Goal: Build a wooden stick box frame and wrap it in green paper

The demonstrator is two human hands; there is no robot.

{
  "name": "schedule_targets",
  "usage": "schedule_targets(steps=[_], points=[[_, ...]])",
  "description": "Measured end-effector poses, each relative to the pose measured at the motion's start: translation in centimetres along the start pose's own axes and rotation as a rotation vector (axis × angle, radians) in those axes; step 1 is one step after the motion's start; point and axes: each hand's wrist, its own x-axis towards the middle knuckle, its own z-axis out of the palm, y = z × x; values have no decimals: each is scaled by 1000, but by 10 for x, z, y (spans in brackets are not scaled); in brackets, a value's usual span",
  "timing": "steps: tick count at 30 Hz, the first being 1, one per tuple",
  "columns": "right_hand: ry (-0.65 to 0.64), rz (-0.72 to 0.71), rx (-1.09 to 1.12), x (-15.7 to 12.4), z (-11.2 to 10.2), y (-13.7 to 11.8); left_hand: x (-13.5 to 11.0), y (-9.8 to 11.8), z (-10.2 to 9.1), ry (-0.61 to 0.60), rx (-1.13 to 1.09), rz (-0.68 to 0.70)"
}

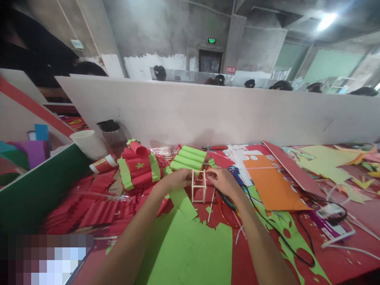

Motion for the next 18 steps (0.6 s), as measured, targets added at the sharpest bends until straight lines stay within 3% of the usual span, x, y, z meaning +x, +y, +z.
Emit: schedule_targets(steps=[5, 9, 13, 18], points=[[19, 21, -9, -6, -6, 2, 3, -6, 5, -37, 1, -9], [79, 61, -69, -7, -17, 12, -2, -1, -4, -39, -46, 12], [261, 346, -346, -15, -37, 37, -6, 6, -17, 53, 41, -34], [109, 626, -528, -33, -47, 77, -3, 20, -23, 195, 66, -47]])
